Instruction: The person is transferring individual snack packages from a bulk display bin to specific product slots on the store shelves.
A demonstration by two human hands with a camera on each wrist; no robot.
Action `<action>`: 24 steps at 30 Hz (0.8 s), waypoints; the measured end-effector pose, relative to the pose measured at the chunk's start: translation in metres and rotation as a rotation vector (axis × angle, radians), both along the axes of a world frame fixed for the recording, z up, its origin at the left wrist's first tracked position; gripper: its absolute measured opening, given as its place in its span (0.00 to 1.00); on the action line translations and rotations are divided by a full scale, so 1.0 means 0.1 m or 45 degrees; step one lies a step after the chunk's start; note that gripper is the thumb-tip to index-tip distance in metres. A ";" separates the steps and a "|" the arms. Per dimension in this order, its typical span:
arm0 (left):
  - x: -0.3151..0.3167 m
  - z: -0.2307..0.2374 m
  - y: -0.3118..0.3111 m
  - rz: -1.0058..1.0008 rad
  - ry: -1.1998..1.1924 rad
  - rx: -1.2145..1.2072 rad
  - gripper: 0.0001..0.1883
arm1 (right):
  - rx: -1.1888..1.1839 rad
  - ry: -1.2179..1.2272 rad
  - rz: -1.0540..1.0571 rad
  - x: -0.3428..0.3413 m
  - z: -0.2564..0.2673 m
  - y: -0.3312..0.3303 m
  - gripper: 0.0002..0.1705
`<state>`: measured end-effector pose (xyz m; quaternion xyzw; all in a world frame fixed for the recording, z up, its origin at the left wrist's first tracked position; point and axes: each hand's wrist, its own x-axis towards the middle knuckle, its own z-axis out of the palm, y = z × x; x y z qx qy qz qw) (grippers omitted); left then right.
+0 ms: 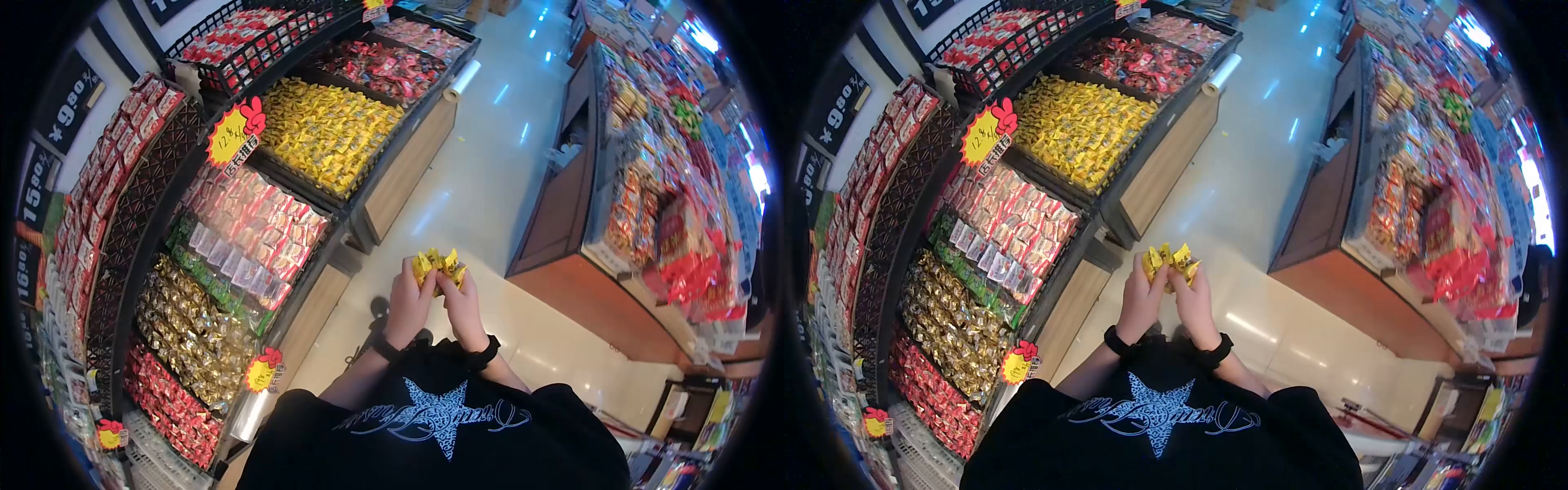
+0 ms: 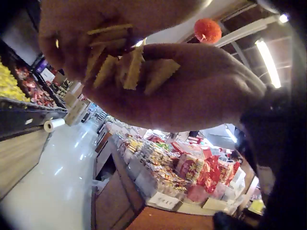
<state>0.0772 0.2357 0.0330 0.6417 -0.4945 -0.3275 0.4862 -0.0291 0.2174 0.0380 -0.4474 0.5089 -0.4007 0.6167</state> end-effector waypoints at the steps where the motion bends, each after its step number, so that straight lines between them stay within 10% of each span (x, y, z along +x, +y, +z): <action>1: 0.05 -0.01 -0.15 0.009 0.009 -0.019 0.13 | -0.028 -0.014 -0.003 0.06 -0.02 -0.16 0.17; 15: 1.40 0.13 -2.42 0.186 -0.228 -0.139 0.20 | -0.296 -0.035 0.211 1.40 0.03 -2.69 0.15; 20: 1.68 -0.16 -2.89 0.350 0.326 0.038 0.24 | -0.311 0.062 0.426 1.76 -0.13 -3.33 0.13; 24: 1.98 -0.56 -3.28 0.720 -0.265 -0.002 0.20 | -0.495 0.098 0.722 2.14 -0.48 -3.94 0.15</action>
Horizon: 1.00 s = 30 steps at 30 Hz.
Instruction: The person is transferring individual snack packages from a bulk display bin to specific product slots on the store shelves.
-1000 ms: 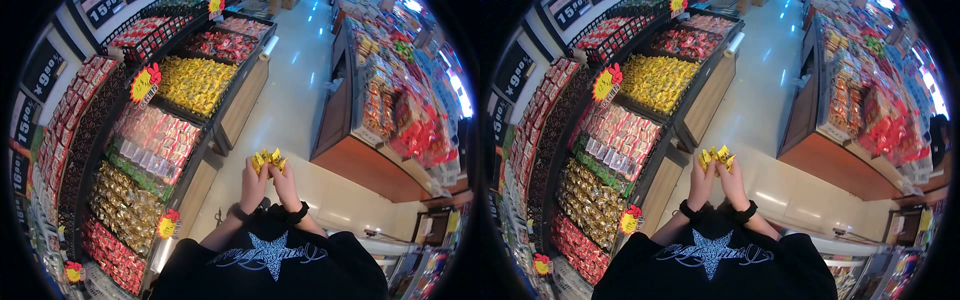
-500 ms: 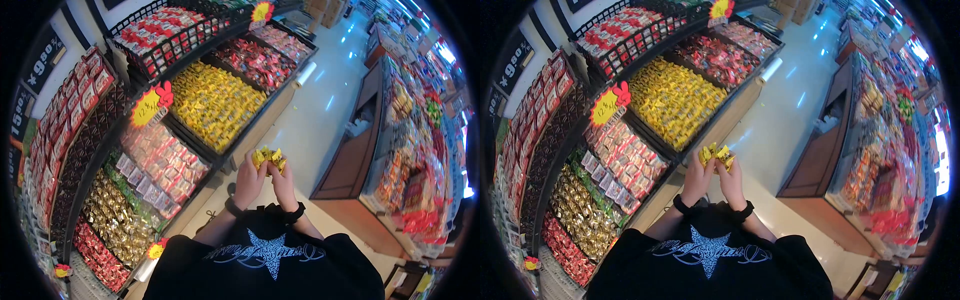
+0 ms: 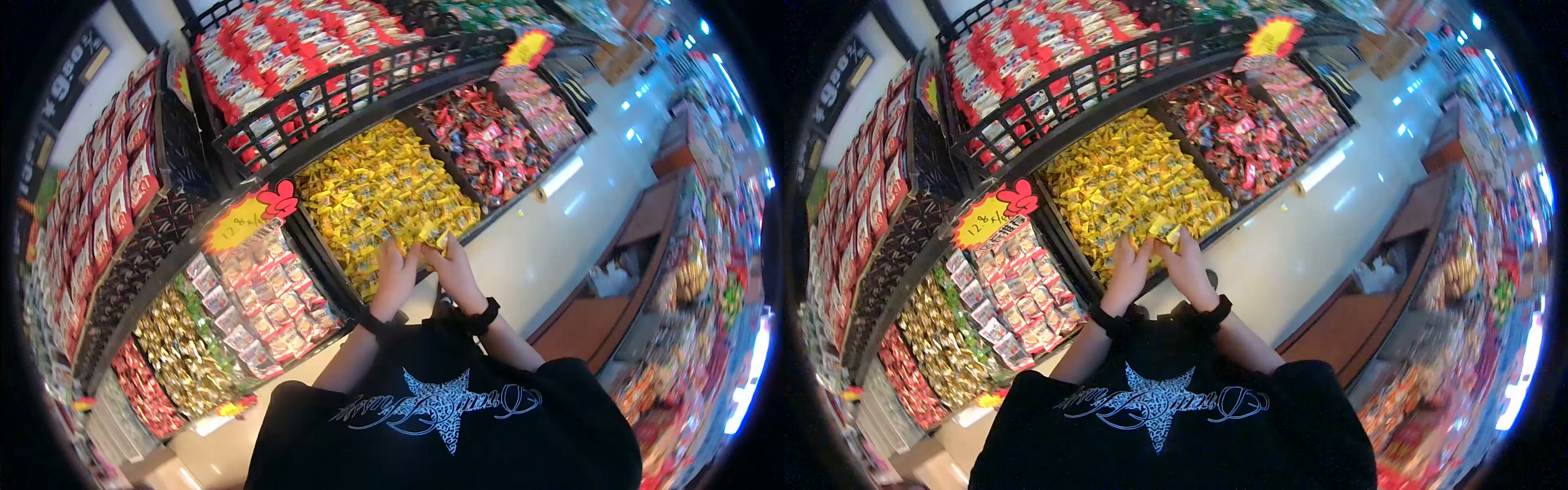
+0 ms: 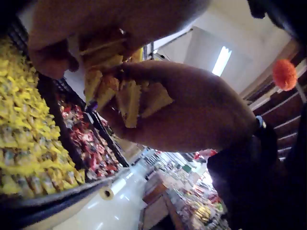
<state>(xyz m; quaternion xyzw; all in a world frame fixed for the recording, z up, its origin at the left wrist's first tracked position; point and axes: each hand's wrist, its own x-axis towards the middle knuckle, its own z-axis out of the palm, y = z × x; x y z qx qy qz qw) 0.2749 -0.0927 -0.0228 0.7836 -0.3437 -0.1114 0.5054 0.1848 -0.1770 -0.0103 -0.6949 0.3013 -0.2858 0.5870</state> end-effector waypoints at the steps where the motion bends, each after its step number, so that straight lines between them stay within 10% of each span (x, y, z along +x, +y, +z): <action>1: 0.05 -0.05 -0.09 0.027 0.116 -0.017 0.20 | -0.080 0.017 0.074 0.09 -0.04 -0.14 0.16; 12: 0.74 -0.15 -1.28 0.331 1.006 -0.127 0.22 | -0.081 0.124 0.824 1.18 -0.35 -1.86 0.14; 15: 1.30 -0.28 -1.63 0.349 0.893 0.026 0.25 | 0.252 0.305 0.923 1.75 -0.42 -2.28 0.13; 23: 2.41 -1.19 -2.20 0.096 0.924 -0.270 0.17 | -0.110 0.129 1.039 2.81 -1.14 -2.95 0.19; 24: 2.59 -1.42 -2.16 -0.173 0.705 -0.190 0.21 | -0.177 0.112 1.040 2.87 -1.25 -3.00 0.19; 30: 2.84 -1.91 -2.46 0.134 0.267 0.363 0.23 | -0.831 -0.039 0.891 3.02 -1.51 -3.05 0.22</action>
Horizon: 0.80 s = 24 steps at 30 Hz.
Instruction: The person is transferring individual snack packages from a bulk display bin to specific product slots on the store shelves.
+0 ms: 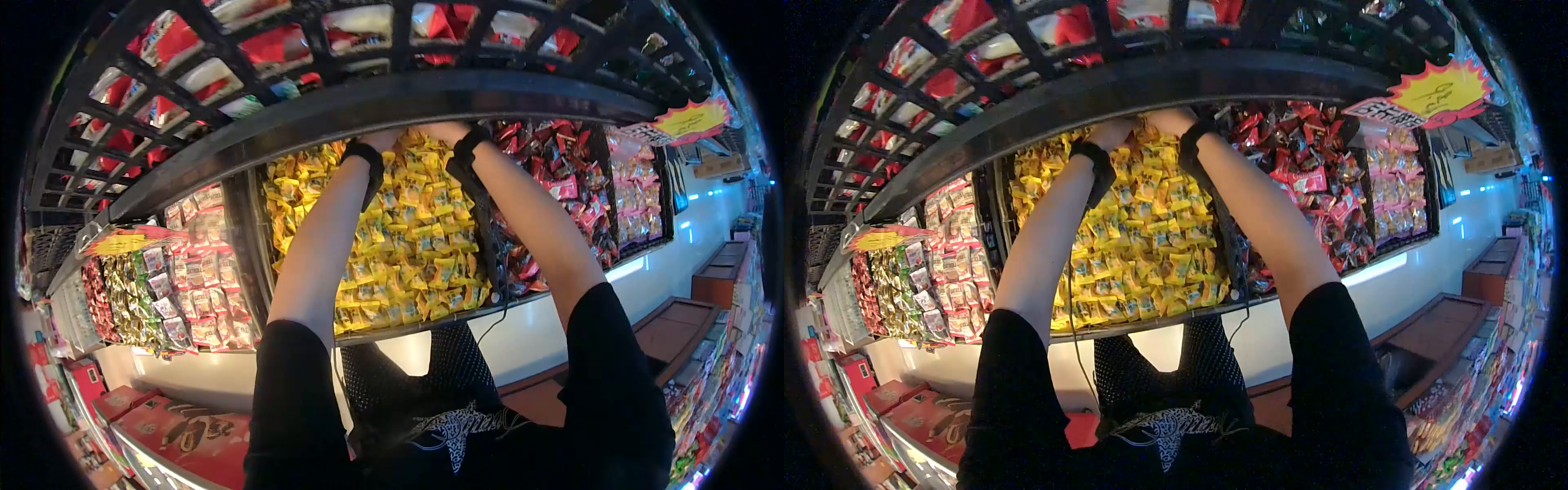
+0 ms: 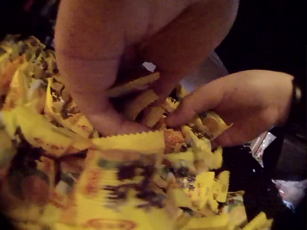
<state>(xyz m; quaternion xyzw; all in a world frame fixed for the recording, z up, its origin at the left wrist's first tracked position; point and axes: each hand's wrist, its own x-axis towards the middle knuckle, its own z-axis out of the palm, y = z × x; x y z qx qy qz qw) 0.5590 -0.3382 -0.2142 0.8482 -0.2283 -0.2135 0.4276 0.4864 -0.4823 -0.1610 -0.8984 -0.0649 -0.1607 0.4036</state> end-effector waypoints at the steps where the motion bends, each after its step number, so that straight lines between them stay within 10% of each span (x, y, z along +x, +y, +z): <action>1: -0.05 0.15 0.01 -0.035 -0.225 0.008 0.25 | -0.035 0.120 -0.017 -0.05 0.09 0.00 0.23; 4: -0.07 0.09 0.03 -0.030 -1.245 -0.009 0.30 | 0.213 0.805 -0.207 -0.20 0.61 0.09 0.31; 6: -0.11 0.00 0.03 0.084 -1.656 0.098 0.32 | -0.003 0.691 -0.184 -0.22 0.62 0.14 0.31; 10: -0.38 0.42 -0.17 0.176 -0.914 0.807 0.27 | -0.265 0.482 -0.276 -0.23 0.36 0.16 0.34; 16: -0.02 0.27 0.21 -0.433 -0.961 0.612 0.22 | -0.257 0.728 -0.203 -0.17 0.63 0.04 0.30; 19: 0.05 -0.02 0.18 -0.334 -1.153 0.745 0.23 | -0.326 0.763 -0.220 -0.18 0.68 0.05 0.30; 24: -0.24 0.32 0.09 0.049 -0.547 0.810 0.26 | -0.922 0.454 -0.206 -0.10 0.36 0.07 0.20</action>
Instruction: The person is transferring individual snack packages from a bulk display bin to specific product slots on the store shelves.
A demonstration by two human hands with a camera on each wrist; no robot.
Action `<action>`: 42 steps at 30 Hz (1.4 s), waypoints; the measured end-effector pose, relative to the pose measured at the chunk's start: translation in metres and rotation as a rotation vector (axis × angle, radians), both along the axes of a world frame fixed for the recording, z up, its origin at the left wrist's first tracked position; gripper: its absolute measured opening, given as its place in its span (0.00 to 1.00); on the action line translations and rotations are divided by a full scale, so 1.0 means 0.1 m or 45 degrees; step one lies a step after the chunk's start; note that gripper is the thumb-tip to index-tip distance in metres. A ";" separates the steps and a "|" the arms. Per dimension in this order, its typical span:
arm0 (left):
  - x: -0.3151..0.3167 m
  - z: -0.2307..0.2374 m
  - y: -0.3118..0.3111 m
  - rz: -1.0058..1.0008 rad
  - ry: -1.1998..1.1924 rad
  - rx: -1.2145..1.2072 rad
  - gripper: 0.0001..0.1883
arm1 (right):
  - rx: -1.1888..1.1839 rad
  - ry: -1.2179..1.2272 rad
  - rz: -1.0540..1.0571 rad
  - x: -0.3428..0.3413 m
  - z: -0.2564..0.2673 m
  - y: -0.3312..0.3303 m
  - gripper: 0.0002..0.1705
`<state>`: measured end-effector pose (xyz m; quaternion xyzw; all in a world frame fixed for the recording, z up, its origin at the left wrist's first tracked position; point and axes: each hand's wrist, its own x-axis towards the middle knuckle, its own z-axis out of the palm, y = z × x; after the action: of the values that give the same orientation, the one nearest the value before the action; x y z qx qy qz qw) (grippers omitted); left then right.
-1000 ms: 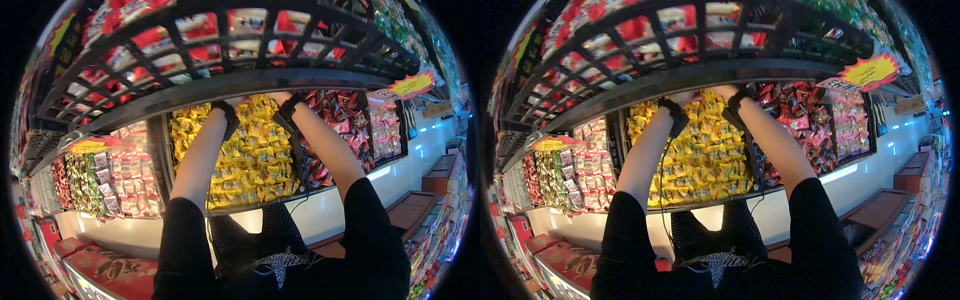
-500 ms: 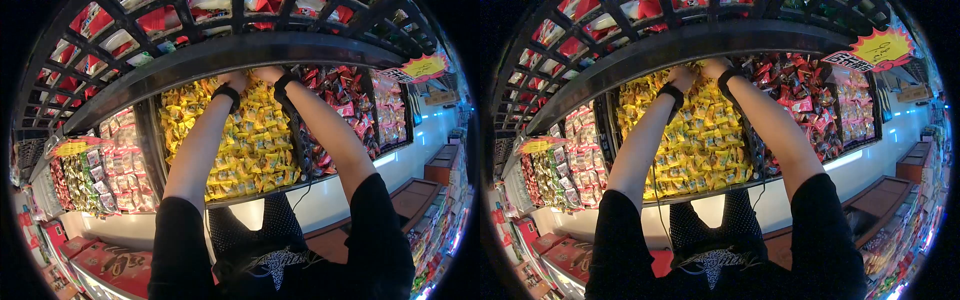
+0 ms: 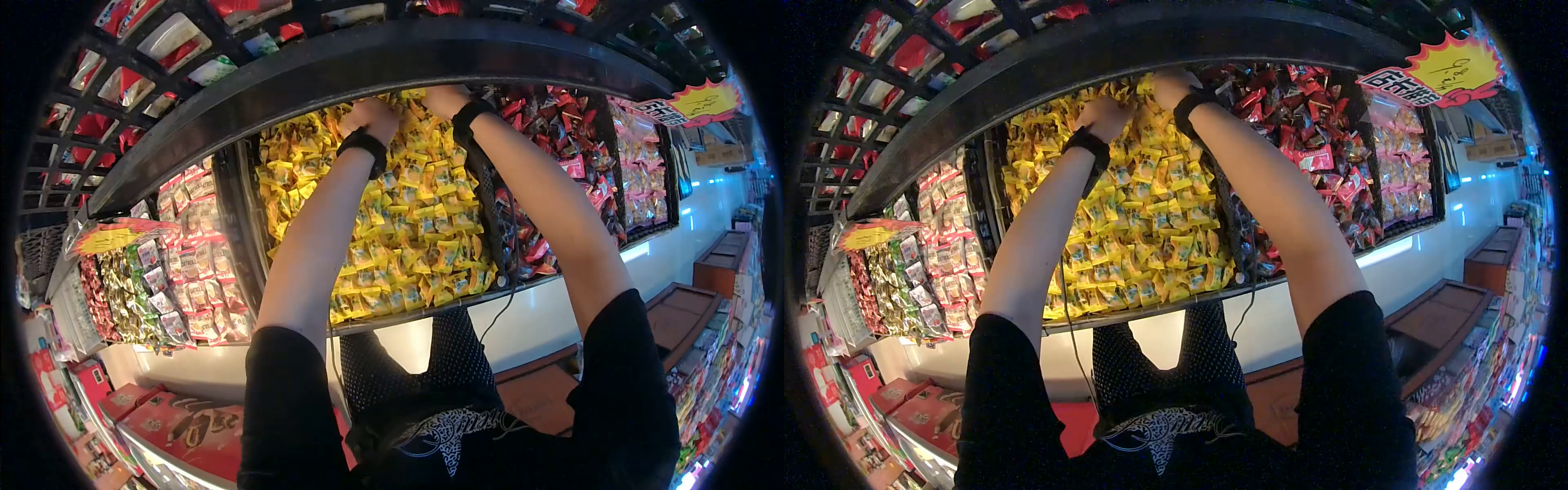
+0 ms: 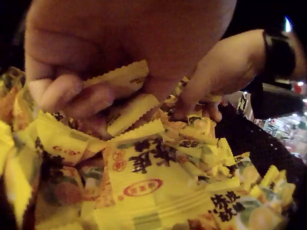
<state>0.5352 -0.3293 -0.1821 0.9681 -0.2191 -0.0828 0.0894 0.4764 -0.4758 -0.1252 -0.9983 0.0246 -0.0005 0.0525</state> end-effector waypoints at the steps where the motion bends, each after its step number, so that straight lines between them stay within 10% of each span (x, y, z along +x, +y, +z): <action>1: -0.01 0.07 0.02 0.054 0.100 -0.072 0.26 | 0.021 0.053 -0.008 0.01 0.04 0.00 0.19; 5: -0.08 0.26 0.11 -0.054 -0.018 -0.122 0.27 | -0.186 -0.380 0.059 0.03 -0.13 -0.07 0.15; 12: 0.15 0.25 0.33 -0.127 0.249 -0.664 0.29 | 0.056 0.430 0.247 -0.22 0.07 -0.12 0.15; 19: 0.46 -0.19 0.23 -0.145 0.026 -1.052 0.34 | 0.443 0.069 -0.039 -0.26 -0.07 0.10 0.25; 24: 0.29 0.18 0.32 0.024 0.462 -1.001 0.32 | 0.375 -0.387 -0.060 -0.18 -0.27 0.07 0.13; 30: 0.87 -0.42 0.65 -0.003 0.092 -0.868 0.32 | 0.312 -0.745 0.148 -0.06 -0.46 -0.14 0.13; 42: 1.28 -0.69 1.20 0.118 -0.183 -0.322 0.33 | 0.194 -0.573 -0.069 -0.17 -0.32 0.01 0.13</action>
<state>0.6629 -0.2088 -0.2512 0.9616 -0.1886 0.0190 0.1984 0.4598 -0.4746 -0.1570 -0.9652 0.0392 -0.2224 0.1319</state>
